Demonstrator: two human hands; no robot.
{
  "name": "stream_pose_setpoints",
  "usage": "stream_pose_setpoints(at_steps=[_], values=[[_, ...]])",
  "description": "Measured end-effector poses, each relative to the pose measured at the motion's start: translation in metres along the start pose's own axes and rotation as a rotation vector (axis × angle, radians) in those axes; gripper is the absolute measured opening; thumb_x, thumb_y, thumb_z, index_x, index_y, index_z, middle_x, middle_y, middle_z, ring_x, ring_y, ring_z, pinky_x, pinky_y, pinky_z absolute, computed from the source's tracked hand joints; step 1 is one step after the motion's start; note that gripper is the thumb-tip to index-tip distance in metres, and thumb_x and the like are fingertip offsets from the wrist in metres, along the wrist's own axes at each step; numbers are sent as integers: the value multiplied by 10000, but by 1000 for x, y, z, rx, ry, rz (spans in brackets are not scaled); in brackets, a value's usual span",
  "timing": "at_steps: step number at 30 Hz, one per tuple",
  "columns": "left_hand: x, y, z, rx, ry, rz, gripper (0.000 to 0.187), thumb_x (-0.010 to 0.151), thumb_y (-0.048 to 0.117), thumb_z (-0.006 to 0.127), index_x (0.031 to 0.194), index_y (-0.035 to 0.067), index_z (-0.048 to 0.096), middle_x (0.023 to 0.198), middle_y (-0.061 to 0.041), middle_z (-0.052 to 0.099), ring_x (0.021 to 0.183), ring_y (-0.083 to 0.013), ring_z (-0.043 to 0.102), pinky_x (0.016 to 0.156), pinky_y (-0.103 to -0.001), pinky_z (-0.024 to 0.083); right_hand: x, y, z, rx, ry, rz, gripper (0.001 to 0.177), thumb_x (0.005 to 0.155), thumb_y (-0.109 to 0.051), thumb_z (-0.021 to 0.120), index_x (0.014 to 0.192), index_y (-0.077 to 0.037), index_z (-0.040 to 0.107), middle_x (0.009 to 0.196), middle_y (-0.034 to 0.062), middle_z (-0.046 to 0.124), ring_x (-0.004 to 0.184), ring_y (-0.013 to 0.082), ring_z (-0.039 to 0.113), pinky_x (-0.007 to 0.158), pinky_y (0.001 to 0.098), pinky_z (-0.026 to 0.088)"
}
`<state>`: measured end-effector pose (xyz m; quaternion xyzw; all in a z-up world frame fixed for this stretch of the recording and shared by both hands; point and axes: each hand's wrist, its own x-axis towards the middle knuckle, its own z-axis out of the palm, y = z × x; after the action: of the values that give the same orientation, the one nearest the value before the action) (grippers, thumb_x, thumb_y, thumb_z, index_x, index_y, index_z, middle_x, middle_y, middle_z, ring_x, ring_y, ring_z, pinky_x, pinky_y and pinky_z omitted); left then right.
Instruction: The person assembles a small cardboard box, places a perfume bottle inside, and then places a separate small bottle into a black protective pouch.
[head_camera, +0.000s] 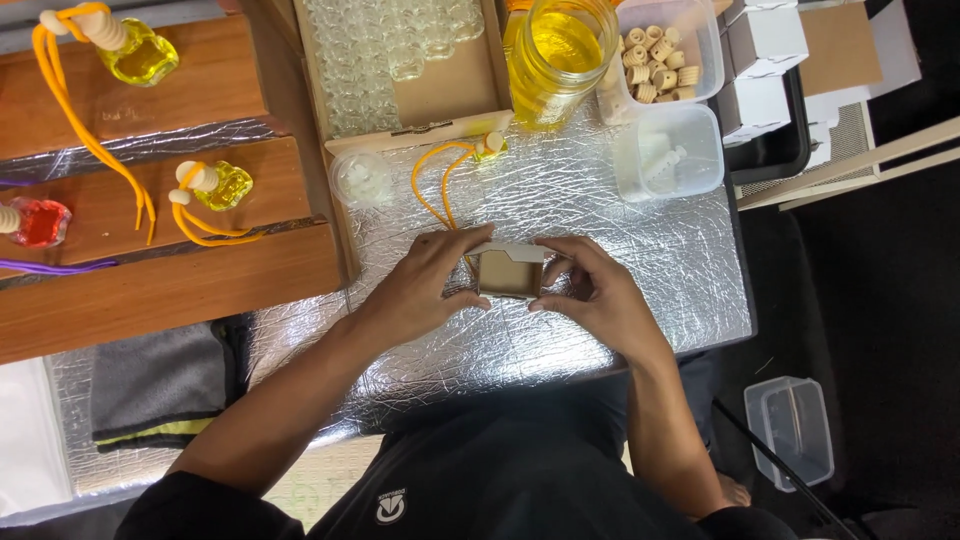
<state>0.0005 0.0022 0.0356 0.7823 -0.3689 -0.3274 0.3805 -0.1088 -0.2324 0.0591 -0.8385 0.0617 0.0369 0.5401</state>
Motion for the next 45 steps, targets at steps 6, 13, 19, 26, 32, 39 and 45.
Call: stream_pose_setpoints(at_steps=[6, 13, 19, 26, 32, 39, 45], values=[[-1, -10, 3, -21, 96, 98, 657, 898, 217, 783, 1467, 85, 480, 1372, -176, 559, 1337, -429, 491, 1072, -559, 496, 3, 39, -12, 150, -196, -49, 985, 658, -310, 927, 1507, -90, 480, 1021, 173, 751, 976, 260, 670, 866, 370, 474], [-2, -34, 14, -8, 392, 322, 711, 851, 216, 859, 1481, 146, 538, 1386, -60, 564, 1320, -286, 536, 1115, -424, 465, 41, 10, -47, 297, -285, 12, 796, 999, -524, 442, 1479, 107, 368, 1191, 337, 601, 969, 359, 683, 788, 462, 589], [-6, -25, 3, -128, 638, 419, 711, 809, 164, 914, 1412, 59, 551, 1296, -120, 563, 1040, -254, 659, 890, -396, 593, 79, -19, -28, -203, -88, -245, 315, 1025, -39, 629, 1332, 30, 615, 1152, 233, 631, 923, 400, 712, 780, 489, 581], [-16, -27, 10, -95, 830, 327, 728, 855, 283, 893, 1440, 68, 519, 1386, -143, 508, 1332, -272, 548, 1171, -384, 478, 115, -27, 15, -436, -125, -340, 568, 878, 117, 558, 1391, -92, 431, 1267, 195, 396, 940, 412, 595, 650, 478, 499], [-14, -34, 13, -106, 836, 383, 731, 883, 271, 881, 1470, 68, 496, 1408, -150, 504, 1343, -265, 542, 1121, -363, 523, 117, 2, 19, -401, -31, -446, 423, 887, 146, 572, 1276, -8, 512, 1223, 187, 433, 1091, 381, 572, 793, 422, 506], [-6, -31, 8, -172, 890, 524, 661, 851, 118, 869, 1416, -5, 547, 1342, -162, 521, 1081, -269, 622, 935, -438, 543, 86, 11, -4, -486, -122, -359, 221, 953, -14, 658, 1117, -138, 574, 1173, 55, 497, 950, 393, 700, 795, 505, 579], [-5, -32, 8, -162, 788, 481, 686, 852, 105, 861, 1441, 13, 522, 1335, -167, 516, 1177, -334, 608, 1004, -495, 517, 29, -40, -13, -486, -313, -375, 150, 902, 2, 652, 1042, -33, 611, 1090, 188, 595, 903, 506, 687, 724, 579, 568]])
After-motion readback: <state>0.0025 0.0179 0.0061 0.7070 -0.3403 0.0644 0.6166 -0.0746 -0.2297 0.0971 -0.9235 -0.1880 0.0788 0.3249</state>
